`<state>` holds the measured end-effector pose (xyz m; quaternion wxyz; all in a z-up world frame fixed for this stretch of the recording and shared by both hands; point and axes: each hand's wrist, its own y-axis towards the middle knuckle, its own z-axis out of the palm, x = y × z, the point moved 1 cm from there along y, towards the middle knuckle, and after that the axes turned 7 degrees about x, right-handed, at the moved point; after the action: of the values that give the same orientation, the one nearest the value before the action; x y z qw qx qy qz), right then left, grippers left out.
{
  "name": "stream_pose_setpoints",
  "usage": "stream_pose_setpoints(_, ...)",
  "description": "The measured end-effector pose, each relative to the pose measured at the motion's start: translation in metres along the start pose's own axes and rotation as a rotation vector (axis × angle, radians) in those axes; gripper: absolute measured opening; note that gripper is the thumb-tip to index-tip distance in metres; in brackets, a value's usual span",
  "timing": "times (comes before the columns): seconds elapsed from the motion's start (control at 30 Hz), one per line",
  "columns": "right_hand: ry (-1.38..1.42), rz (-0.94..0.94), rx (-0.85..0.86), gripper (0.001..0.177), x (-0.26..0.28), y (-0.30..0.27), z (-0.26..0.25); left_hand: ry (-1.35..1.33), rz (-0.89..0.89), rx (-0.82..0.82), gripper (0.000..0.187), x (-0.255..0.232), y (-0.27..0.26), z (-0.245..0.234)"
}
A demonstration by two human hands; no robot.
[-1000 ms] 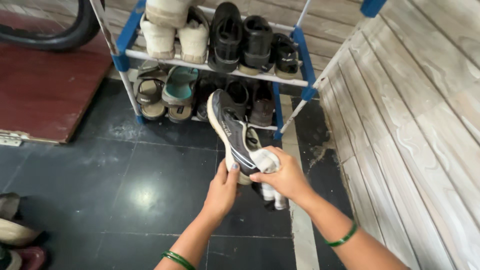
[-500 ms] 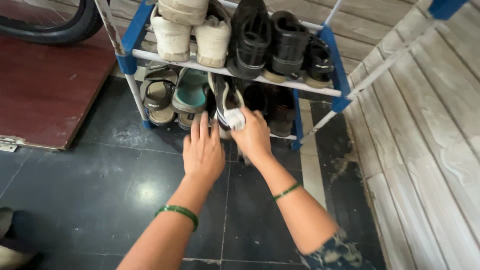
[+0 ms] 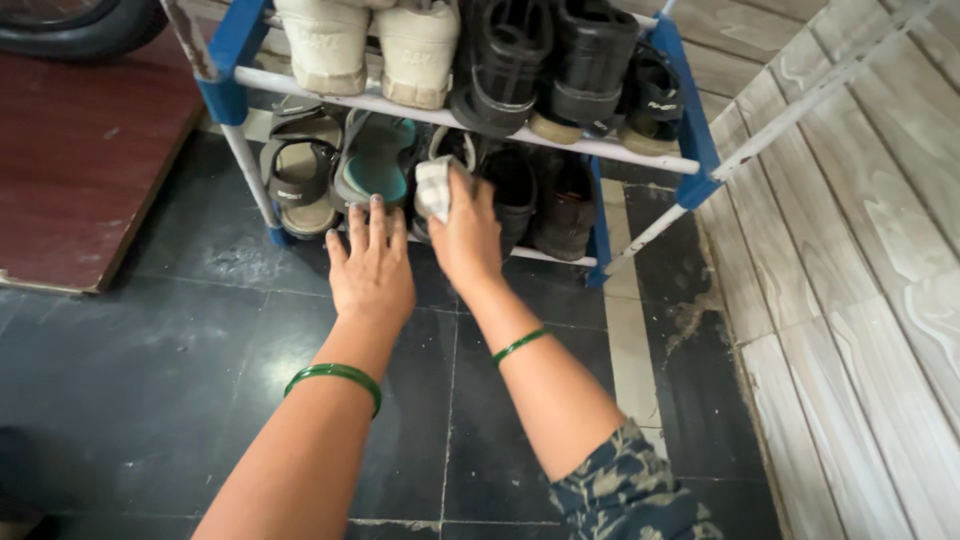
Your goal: The person sits on the floor and wipes several pairs of shoes and sandals with a cloth. They handle flip-flops, white sneakers, and dark sneakers, wiping each item individually and placing them back on a shoe rack.
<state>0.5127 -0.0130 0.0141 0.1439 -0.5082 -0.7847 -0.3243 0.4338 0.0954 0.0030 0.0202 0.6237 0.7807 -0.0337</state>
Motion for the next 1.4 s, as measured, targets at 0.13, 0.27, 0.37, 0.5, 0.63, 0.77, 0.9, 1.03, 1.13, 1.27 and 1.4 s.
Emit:
stream_pose_setpoints(0.13,0.072,-0.113,-0.057,0.067,0.014,-0.032,-0.003,-0.018,0.041,-0.051,0.069,-0.005,-0.013,-0.003)
stream_pose_setpoints(0.27,0.046,0.011,0.087,0.064,0.030,-0.067,-0.018,-0.086,0.068,-0.089,0.072,-0.013,-0.049,-0.008)
stream_pose_setpoints(0.37,-0.016,0.017,0.140,0.070,0.041,-0.095,-0.031,-0.102,0.046,-0.034,0.069,-0.012,-0.078,-0.013)
stream_pose_setpoints(0.5,-0.021,-0.071,0.194,0.079,0.056,-0.133,-0.048,-0.187,0.009,-0.028,0.086,-0.008,-0.126,-0.025)
stream_pose_setpoints(0.63,0.004,-0.060,0.307,0.082,0.070,-0.173,-0.063,-0.318,-0.128,0.043,0.093,0.005,-0.189,-0.037)
stream_pose_setpoints(0.77,0.057,-0.056,0.397,0.079,0.092,-0.219,-0.058,-0.383,-0.250,0.004,0.091,0.021,-0.254,-0.033)
stream_pose_setpoints(0.9,0.132,-0.040,0.507,0.069,0.129,-0.248,-0.036,-0.465,-0.297,0.019,0.084,0.033,-0.296,-0.019)
stream_pose_setpoints(1.03,0.219,-0.069,0.540,0.062,0.170,-0.275,-0.010,-0.526,-0.344,-0.142,0.069,0.069,-0.328,-0.007)
stream_pose_setpoints(1.13,0.259,-0.116,0.578,0.061,0.207,-0.284,0.006,-0.574,-0.421,-0.144,0.068,0.101,-0.349,-0.013)
stream_pose_setpoints(1.27,0.285,-0.183,0.562,0.049,0.265,-0.276,0.030,-0.649,-0.489,-0.248,0.077,0.160,-0.359,-0.027)
stream_pose_setpoints(1.4,0.325,-0.068,0.607,0.040,0.325,-0.271,0.071,-0.794,-0.643,-0.479,0.071,0.231,-0.359,-0.029)
